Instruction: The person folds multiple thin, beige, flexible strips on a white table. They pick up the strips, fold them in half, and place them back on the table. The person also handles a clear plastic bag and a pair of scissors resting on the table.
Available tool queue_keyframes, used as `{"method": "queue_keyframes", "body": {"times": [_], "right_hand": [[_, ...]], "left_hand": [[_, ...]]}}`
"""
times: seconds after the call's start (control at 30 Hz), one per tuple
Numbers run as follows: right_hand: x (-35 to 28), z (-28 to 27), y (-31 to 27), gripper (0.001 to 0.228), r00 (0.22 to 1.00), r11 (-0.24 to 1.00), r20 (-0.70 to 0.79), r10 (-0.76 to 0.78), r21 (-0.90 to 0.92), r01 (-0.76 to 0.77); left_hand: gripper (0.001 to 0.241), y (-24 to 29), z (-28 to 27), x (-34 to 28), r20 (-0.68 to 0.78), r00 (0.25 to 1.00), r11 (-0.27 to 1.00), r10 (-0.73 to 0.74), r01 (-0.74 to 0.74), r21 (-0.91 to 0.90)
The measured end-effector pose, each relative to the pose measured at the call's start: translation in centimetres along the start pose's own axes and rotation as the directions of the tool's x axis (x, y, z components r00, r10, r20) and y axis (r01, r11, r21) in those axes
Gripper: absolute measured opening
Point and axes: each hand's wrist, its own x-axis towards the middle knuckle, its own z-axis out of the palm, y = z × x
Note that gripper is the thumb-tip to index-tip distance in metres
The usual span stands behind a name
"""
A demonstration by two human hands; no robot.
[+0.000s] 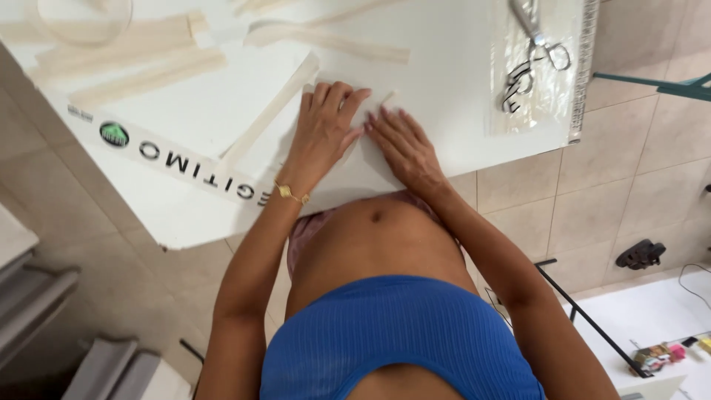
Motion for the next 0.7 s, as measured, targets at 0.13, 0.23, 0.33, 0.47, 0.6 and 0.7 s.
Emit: {"method": "queue_keyframes", "body": {"times": [0.13, 0.23, 0.33, 0.47, 0.6, 0.7], "right_hand": [[0.5, -0.2, -0.6, 0.032, 1.000, 0.997, 0.009, 0.005, -0.079, -0.004], [-0.3, 0.8, -0.7, 0.035, 1.000, 0.987, 0.004, -0.005, -0.163, 0.005], [-0.5, 1.0, -0.1, 0.038, 0.999, 0.977, 0.002, -0.037, -0.209, 0.036], [0.3, 0.6, 0.3, 0.039, 0.995, 0.976, 0.029, -0.099, -0.190, 0.103], [0.6, -0.4, 0.6, 0.041, 0.986, 0.972, 0.084, -0.143, -0.177, 0.156], [0.6, -0.6, 0.6, 0.043, 0.981, 0.966, 0.104, -0.163, -0.187, 0.180]], "left_hand": [[0.034, 3.1, 1.9, -3.5, -0.140, 0.982, 0.990, -0.126, 0.115, -0.086], [0.018, 4.1, 4.2, -5.6, -0.191, 0.955, 0.971, -0.226, 0.207, -0.116], [0.010, 3.9, 5.0, -5.4, -0.249, 0.926, 0.950, -0.284, 0.235, -0.207], [0.014, 3.5, 4.2, -4.9, -0.211, 0.895, 0.899, -0.394, 0.328, -0.290], [0.019, 3.4, 3.7, -4.2, -0.086, 0.875, 0.835, -0.477, 0.421, -0.354], [0.020, 3.6, 3.4, -3.6, -0.039, 0.865, 0.819, -0.500, 0.458, -0.344]]}}
